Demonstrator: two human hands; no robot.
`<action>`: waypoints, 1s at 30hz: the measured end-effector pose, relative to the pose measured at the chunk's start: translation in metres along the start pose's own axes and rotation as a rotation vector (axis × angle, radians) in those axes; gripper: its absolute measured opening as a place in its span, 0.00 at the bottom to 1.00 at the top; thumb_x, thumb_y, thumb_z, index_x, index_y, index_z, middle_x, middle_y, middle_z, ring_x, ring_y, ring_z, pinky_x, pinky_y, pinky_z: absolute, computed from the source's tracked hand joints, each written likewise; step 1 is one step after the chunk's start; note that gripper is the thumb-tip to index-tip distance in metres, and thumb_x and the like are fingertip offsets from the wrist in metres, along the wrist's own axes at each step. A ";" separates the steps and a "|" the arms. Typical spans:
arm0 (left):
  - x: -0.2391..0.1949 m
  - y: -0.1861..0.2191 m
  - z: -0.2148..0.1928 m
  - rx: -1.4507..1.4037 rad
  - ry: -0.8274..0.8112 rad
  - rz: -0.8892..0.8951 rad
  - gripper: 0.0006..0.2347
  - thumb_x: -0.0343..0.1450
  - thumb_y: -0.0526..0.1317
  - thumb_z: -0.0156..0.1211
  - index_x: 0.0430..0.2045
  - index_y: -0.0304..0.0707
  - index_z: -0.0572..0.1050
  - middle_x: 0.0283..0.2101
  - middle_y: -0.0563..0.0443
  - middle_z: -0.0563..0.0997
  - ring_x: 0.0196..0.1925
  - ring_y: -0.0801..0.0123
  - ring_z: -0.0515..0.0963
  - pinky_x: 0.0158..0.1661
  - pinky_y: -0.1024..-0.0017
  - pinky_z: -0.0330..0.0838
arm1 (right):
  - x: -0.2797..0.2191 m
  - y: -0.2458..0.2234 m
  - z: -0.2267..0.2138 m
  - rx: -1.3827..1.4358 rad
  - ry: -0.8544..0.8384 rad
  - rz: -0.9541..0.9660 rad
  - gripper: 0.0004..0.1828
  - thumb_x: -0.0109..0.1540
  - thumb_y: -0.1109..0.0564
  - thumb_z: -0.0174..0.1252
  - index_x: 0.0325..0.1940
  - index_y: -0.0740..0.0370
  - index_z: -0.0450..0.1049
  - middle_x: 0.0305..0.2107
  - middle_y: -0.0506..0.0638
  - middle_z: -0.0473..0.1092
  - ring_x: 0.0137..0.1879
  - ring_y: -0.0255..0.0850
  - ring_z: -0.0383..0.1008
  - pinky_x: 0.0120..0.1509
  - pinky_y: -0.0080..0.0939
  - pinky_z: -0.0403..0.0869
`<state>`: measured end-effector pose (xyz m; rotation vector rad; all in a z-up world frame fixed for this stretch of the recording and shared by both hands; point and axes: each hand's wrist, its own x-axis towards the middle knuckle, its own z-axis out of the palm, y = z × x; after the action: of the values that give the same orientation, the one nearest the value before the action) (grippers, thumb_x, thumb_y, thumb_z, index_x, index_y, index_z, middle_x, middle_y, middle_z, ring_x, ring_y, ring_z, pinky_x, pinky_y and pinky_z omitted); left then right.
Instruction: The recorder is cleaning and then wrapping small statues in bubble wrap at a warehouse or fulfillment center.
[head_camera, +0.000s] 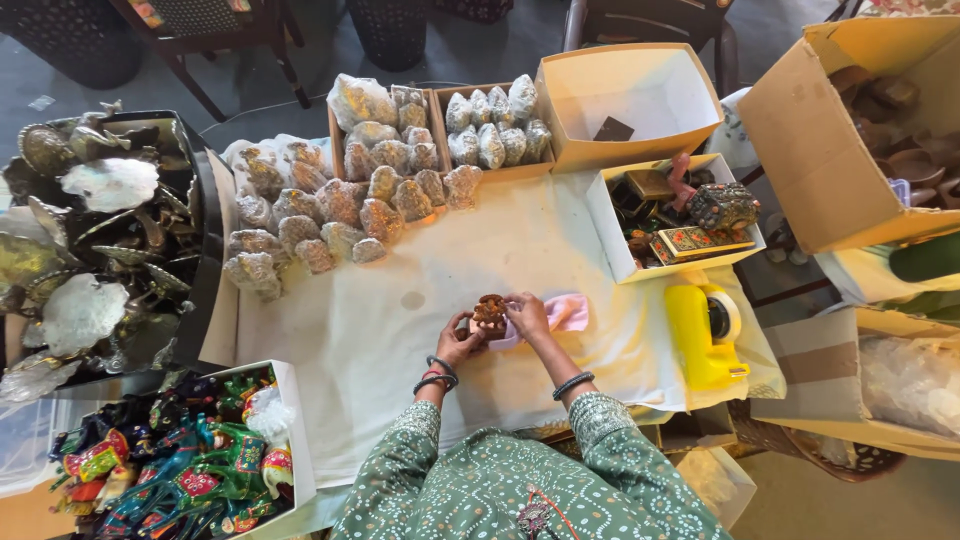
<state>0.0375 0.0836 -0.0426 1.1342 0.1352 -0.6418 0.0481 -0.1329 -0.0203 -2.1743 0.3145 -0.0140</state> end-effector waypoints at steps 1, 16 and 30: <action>-0.003 0.003 0.001 0.003 0.004 0.003 0.25 0.68 0.34 0.68 0.60 0.45 0.66 0.40 0.45 0.85 0.37 0.63 0.87 0.35 0.66 0.85 | -0.003 -0.014 -0.004 0.004 -0.002 -0.004 0.13 0.56 0.54 0.63 0.45 0.56 0.82 0.41 0.56 0.76 0.48 0.48 0.82 0.53 0.43 0.79; -0.027 0.020 0.015 0.271 0.119 0.017 0.26 0.69 0.36 0.67 0.63 0.49 0.67 0.31 0.45 0.82 0.22 0.65 0.84 0.22 0.67 0.80 | -0.101 -0.053 -0.050 -0.088 -0.043 -0.244 0.19 0.66 0.56 0.56 0.61 0.57 0.76 0.41 0.56 0.70 0.49 0.54 0.75 0.55 0.48 0.73; -0.028 0.021 0.013 0.280 0.133 0.002 0.24 0.68 0.36 0.70 0.61 0.51 0.70 0.26 0.54 0.80 0.18 0.72 0.78 0.19 0.70 0.75 | 0.018 0.031 0.020 0.340 -0.270 -0.087 0.13 0.64 0.59 0.60 0.52 0.62 0.80 0.44 0.52 0.78 0.50 0.38 0.79 0.56 0.36 0.77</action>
<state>0.0232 0.0890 -0.0085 1.4485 0.1612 -0.5948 0.0611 -0.1380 -0.0583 -1.8226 0.0566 0.1654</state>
